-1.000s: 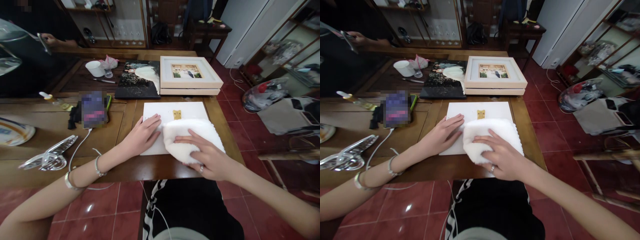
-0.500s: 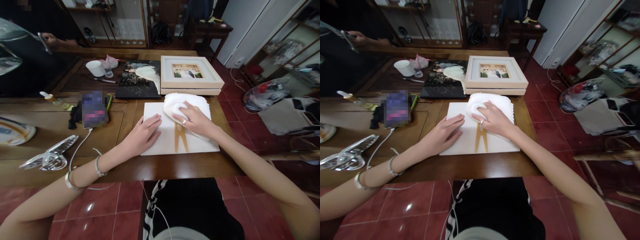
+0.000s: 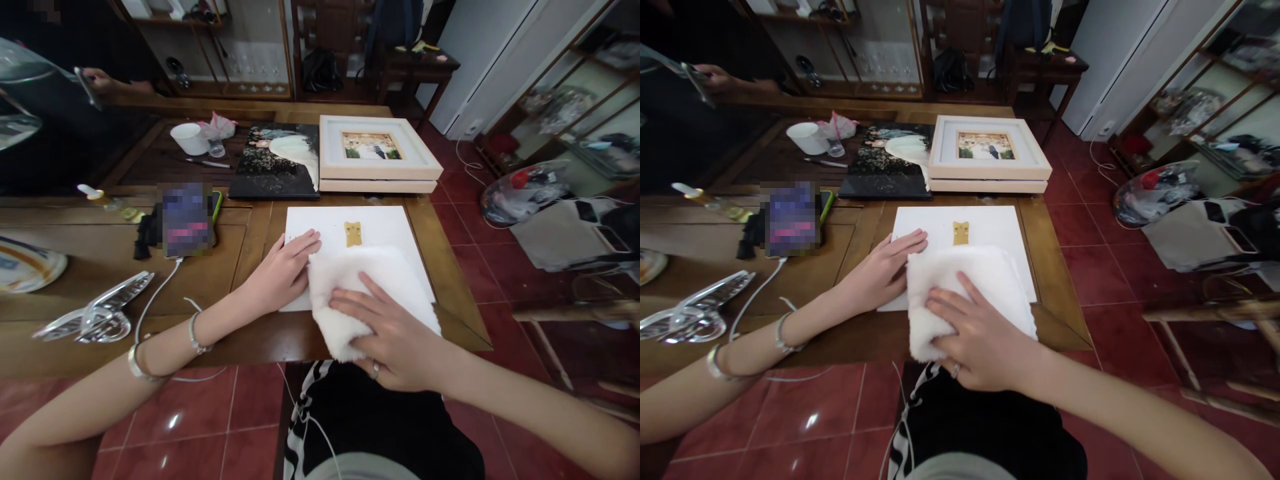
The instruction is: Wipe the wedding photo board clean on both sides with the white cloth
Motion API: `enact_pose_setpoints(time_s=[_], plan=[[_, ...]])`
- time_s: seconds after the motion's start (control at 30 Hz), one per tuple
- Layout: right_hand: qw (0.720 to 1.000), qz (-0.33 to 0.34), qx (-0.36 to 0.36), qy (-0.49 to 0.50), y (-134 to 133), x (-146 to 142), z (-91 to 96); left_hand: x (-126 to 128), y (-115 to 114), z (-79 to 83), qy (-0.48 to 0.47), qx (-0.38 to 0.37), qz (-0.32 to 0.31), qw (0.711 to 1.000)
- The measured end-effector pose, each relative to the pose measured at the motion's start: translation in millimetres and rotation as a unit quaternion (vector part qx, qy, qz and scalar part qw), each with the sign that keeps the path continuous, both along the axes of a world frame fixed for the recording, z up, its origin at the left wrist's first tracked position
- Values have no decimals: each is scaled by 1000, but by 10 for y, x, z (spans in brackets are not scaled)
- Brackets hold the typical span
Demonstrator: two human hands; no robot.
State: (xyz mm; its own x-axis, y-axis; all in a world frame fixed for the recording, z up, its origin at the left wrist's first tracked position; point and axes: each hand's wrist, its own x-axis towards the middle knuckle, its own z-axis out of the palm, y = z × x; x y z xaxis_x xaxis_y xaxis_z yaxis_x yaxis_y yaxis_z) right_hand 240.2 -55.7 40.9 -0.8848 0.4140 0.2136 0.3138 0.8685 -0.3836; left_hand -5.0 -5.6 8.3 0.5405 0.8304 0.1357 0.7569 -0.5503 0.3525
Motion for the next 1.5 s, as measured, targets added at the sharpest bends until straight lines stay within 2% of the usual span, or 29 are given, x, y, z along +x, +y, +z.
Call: enact_pose_setpoints(time_s=[0.17, 0.3, 0.47, 0.7, 0.87, 1.0, 1.1, 1.2, 1.37, 1.5], plan=[[999, 52, -12, -11, -62, -2, 14, -28, 8, 6, -1, -19, -10, 1000], [999, 29, -25, 23, 32, 17, 46, -29, 10, -7, -2, -15, -6, 1000], [999, -33, 10, 21, 199, 21, 72, -1, 1, -2, -13, -3, 7, 1000], [990, -136, 28, 14, 614, -65, 29, 22, -5, -5, -8, 6, 19, 1000], [985, -170, 39, -10, 1013, -234, 35, 21, -4, -17, -7, 6, 20, 1000], [980, -193, 27, -29, 1210, -358, 48, 30, -10, 6, -38, -14, 28, 999], [986, -166, 25, -18, 1206, -398, 7, 33, -9, 38, -116, -11, 56, 992], [995, -94, 32, -20, 1058, -403, -34, 26, -1, 58, -175, 30, 52, 983], [996, 74, 15, -40, 675, -371, 46, 2, 12, 26, -173, 32, 43, 984], [989, 132, -37, -58, 463, -263, 168, -11, 8, -10, -174, 23, 41, 984]])
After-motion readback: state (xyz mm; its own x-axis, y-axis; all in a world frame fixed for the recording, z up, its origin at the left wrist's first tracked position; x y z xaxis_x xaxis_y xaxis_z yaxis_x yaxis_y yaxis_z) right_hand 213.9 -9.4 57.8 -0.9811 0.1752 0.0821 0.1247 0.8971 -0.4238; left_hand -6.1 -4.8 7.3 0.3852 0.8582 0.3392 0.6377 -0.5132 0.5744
